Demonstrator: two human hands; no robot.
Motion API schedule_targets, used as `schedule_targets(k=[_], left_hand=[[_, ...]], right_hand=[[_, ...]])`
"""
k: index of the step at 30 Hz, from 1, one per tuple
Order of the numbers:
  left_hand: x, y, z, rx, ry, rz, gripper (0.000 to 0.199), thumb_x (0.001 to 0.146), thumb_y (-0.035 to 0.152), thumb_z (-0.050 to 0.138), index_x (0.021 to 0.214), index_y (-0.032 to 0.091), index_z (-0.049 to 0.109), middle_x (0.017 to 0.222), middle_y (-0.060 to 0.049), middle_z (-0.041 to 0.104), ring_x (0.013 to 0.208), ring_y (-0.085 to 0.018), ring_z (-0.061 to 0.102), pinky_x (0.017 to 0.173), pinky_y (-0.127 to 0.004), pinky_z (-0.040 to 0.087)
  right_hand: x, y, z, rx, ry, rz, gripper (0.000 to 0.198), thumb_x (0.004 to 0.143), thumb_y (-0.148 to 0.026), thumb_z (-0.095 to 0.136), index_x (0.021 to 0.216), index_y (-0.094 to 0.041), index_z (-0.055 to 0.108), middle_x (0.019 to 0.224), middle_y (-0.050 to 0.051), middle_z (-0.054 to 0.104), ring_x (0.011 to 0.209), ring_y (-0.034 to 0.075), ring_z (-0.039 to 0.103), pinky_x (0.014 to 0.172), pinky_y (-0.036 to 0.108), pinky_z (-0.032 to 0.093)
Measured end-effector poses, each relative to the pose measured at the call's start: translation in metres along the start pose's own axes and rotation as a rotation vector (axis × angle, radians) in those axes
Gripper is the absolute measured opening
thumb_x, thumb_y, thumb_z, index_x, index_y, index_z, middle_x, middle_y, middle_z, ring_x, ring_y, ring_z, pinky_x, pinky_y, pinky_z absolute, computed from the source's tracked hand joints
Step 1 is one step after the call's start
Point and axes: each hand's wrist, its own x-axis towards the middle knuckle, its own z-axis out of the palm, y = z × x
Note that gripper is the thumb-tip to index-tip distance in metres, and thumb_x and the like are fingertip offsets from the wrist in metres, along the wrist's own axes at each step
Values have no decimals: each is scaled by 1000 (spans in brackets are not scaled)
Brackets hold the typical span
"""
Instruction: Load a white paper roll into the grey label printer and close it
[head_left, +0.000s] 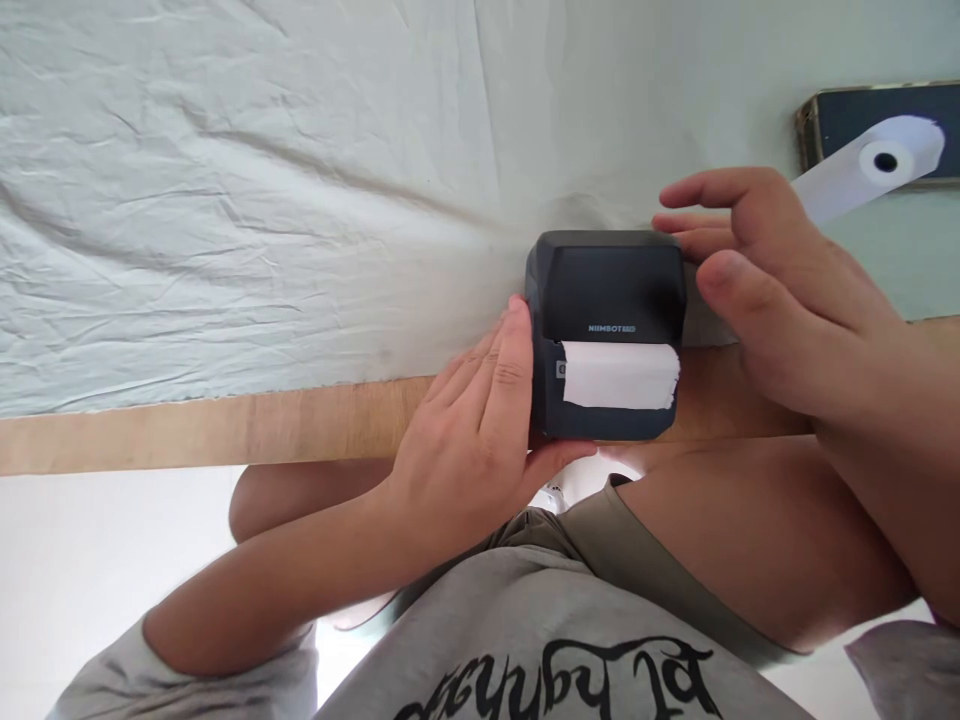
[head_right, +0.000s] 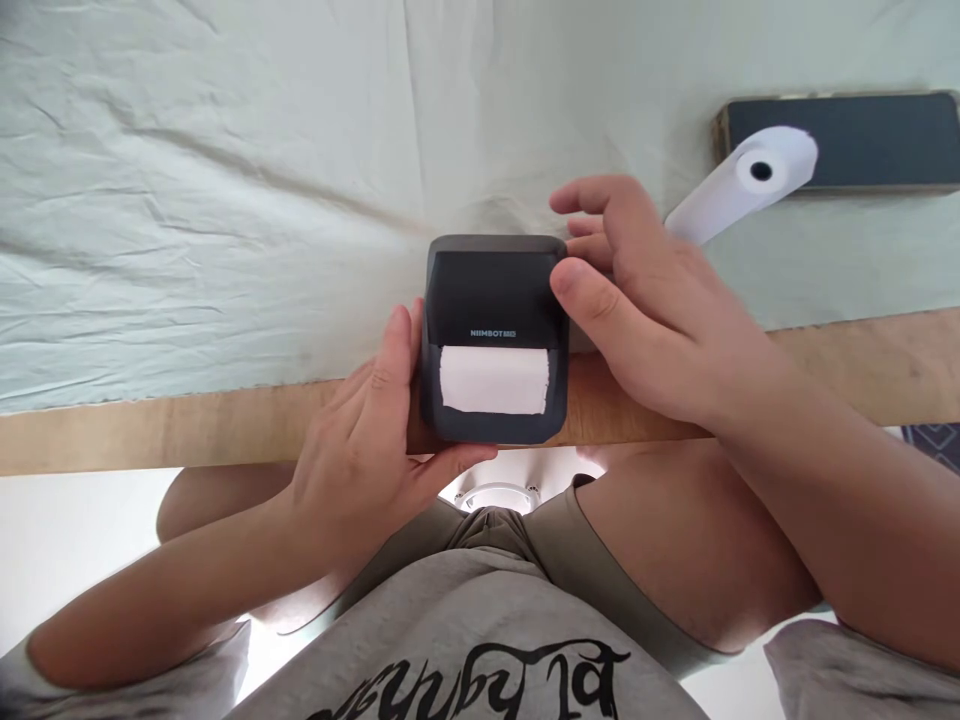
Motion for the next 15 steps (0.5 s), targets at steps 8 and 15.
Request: schedule_targets(k=[8,15], left_hand=[[3,0,0,20,-2,-21,116,114,82,64,194,16,11,173,-30,67,154,-46,75,124,-60,69],[5,6,3,79,59,-78,104,122,76,53,194,18,5,178,-28,63,161,-40,71,128,-56,68]], right_hand=[[5,-6,8,18,35,105,122,90,-119,36,171,-28,51,161,13,72,127,28,80,116,60,64],[0,6,14,29,75,0,96,105,-105,35,167,-33,48,133,2,83,131,25,79,125,61,63]])
